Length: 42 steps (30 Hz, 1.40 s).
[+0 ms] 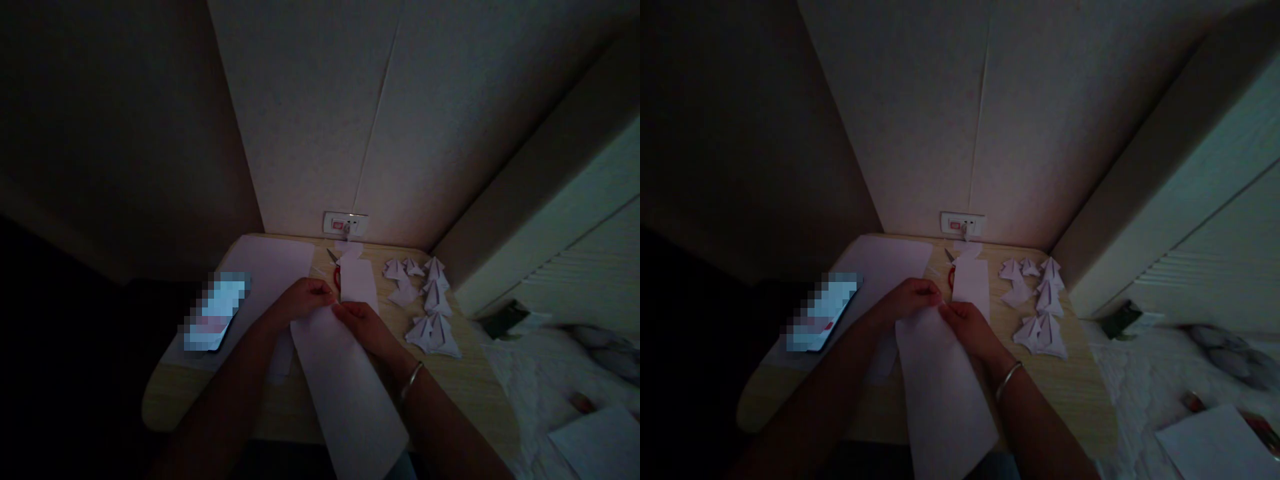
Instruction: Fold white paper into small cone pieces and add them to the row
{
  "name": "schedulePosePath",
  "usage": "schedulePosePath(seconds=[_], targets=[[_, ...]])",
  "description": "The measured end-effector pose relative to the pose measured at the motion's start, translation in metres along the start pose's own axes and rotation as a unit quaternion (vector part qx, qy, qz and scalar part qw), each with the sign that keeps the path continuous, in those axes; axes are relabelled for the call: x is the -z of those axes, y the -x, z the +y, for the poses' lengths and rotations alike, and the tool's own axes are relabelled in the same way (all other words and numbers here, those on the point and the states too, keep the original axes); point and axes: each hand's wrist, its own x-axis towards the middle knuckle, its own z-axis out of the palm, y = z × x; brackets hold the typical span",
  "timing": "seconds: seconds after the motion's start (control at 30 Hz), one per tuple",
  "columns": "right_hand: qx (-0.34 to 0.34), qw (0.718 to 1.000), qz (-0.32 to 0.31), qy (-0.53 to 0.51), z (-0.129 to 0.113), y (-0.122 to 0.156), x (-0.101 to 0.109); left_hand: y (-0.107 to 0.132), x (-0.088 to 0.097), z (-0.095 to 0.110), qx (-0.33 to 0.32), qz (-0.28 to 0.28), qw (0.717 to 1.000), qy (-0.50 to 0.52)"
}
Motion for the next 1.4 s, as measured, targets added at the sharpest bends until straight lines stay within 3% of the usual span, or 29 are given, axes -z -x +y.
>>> schedulePosePath(seconds=[0.1,0.23,0.5,0.63,0.77,0.87,1.0,1.13,1.3,1.4], targets=[[-0.017,1.000,0.006,-0.007,0.000,0.003,-0.001,0.002,0.005,0.004,-0.002,0.032,0.999,-0.002],[-0.050,0.998,0.015,0.017,0.001,0.013,0.000,0.005,0.015,0.010,-0.001,0.137,0.991,-0.001],[-0.093,0.995,0.025,0.029,0.017,0.064,0.009,0.007,0.031,0.006,0.028,0.202,0.979,0.015],[-0.136,0.990,0.036,-0.010,0.027,0.091,0.013,0.006,0.026,0.004,0.031,0.186,0.982,-0.006],[-0.149,0.987,0.053,-0.013,0.032,0.109,0.019,0.004,0.020,0.003,0.025,0.132,0.991,-0.029],[-0.140,0.989,0.032,0.026,0.026,0.117,0.027,0.004,0.019,0.005,0.009,0.091,0.995,-0.039],[-0.076,0.991,-0.017,0.108,0.008,0.118,0.034,0.007,0.011,0.012,0.012,0.023,0.999,-0.036],[-0.066,0.993,0.056,0.075,-0.003,0.100,0.029,0.005,-0.011,0.017,-0.004,-0.019,1.000,-0.009],[-0.065,0.989,0.103,0.083,-0.002,0.077,0.022,0.004,-0.026,0.014,-0.025,0.002,0.999,-0.026],[-0.039,0.984,0.102,0.144,-0.003,0.073,0.023,0.011,-0.026,0.016,-0.076,0.052,0.987,-0.133]])
